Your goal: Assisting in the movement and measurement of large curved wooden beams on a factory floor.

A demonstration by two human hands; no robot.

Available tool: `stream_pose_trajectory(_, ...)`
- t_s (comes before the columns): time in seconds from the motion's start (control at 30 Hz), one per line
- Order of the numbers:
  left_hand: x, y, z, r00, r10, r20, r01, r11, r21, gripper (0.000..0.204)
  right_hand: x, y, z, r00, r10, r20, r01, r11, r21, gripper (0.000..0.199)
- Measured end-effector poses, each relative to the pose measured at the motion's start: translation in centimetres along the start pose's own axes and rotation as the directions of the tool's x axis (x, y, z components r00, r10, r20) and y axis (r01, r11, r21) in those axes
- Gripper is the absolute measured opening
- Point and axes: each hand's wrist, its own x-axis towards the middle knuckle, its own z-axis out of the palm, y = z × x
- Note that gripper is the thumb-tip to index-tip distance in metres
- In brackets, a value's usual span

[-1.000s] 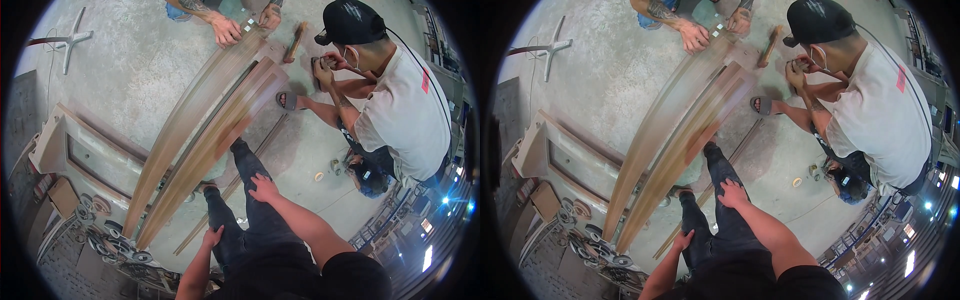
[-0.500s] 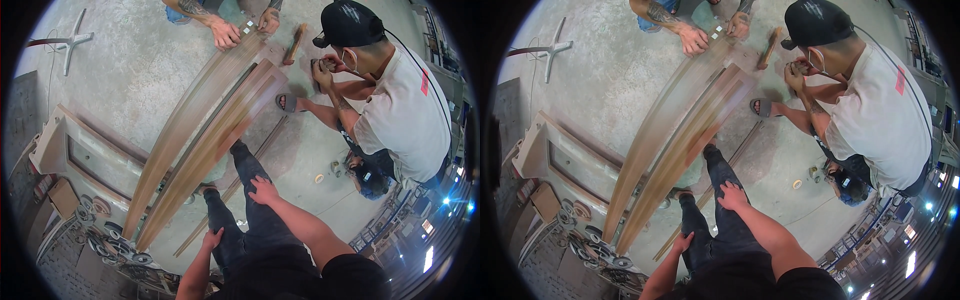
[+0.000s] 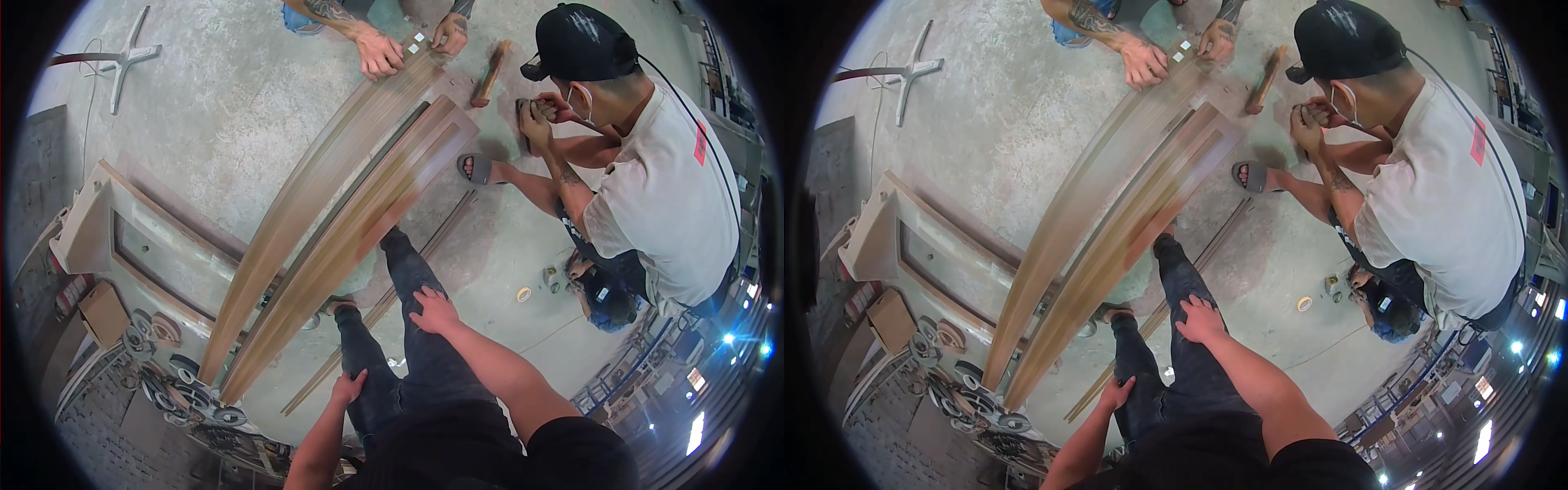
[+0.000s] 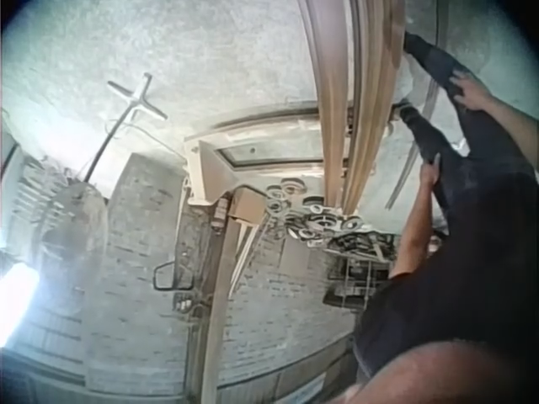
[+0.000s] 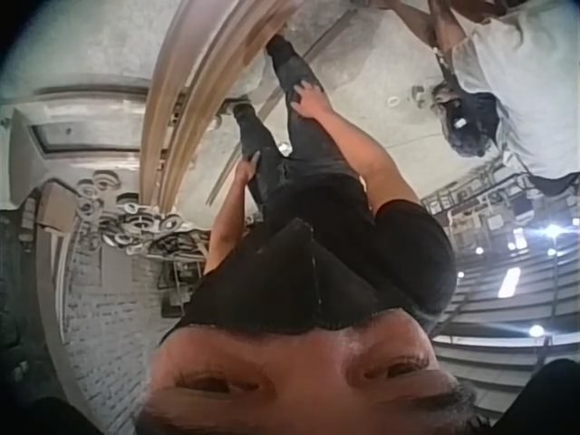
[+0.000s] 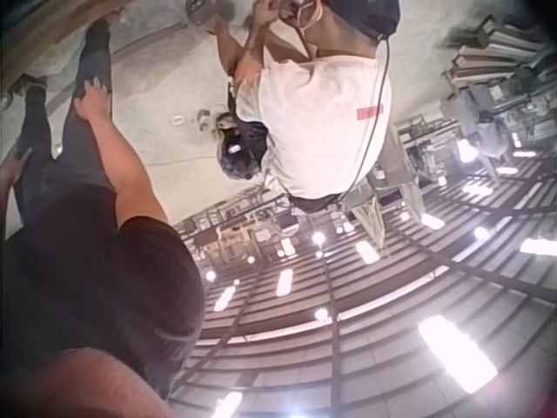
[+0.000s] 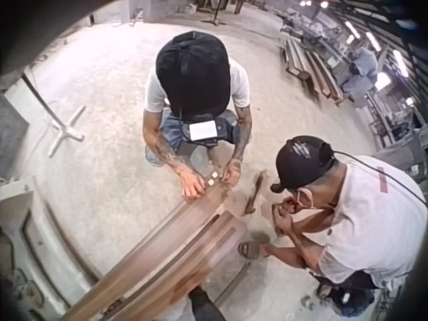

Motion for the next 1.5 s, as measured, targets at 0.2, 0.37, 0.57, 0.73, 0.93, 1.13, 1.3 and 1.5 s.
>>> stream_pose_trajectory(0.2,-0.1,0.1,-0.1,1.000,0.001,-0.002,-0.001,1.000,-0.011,0.098,0.0,-0.2,-0.1,1.000,-0.001,0.000,0.001,1.000,-0.009,0.071)
stream_pose_trajectory(0.37,-0.3,0.2,-0.3,1.000,-0.024,-0.010,0.024,1.000,-0.008,0.099,0.0,-0.3,0.1,1.000,-0.011,-0.012,0.011,1.000,-0.024,0.070)
stream_pose_trajectory(0.57,-0.3,0.2,-0.3,1.000,-0.027,-0.010,0.027,1.000,0.014,0.099,0.0,-0.1,0.3,1.000,-0.018,-0.021,0.017,1.000,-0.014,0.070)
stream_pose_trajectory(0.73,-0.1,0.0,-0.3,1.000,-0.012,0.012,0.012,1.000,0.028,0.098,0.0,-0.2,0.1,1.000,-0.013,-0.009,0.013,1.000,-0.014,0.071)
stream_pose_trajectory(0.93,0.1,0.2,-0.4,1.000,-0.019,0.020,0.018,1.000,0.020,0.099,0.1,-0.1,-0.2,0.999,0.004,0.039,-0.006,1.000,0.027,0.071)
stream_pose_trajectory(1.13,0.3,-0.2,-0.2,1.000,-0.024,0.004,0.024,0.999,0.024,0.098,0.0,-0.1,-0.3,1.000,0.002,0.028,-0.003,0.999,0.032,0.071)
stream_pose_trajectory(1.3,0.3,-1.4,0.4,0.999,0.019,-0.028,-0.020,1.000,-0.020,0.095,0.2,-0.3,-0.2,1.000,-0.004,0.011,0.004,1.000,0.021,0.070)
stream_pose_trajectory(1.5,-2.7,-3.7,2.0,0.940,0.034,-0.340,-0.082,0.989,-0.127,0.059,-1.0,0.1,0.4,0.998,-0.055,0.002,0.055,0.995,-0.081,0.067)
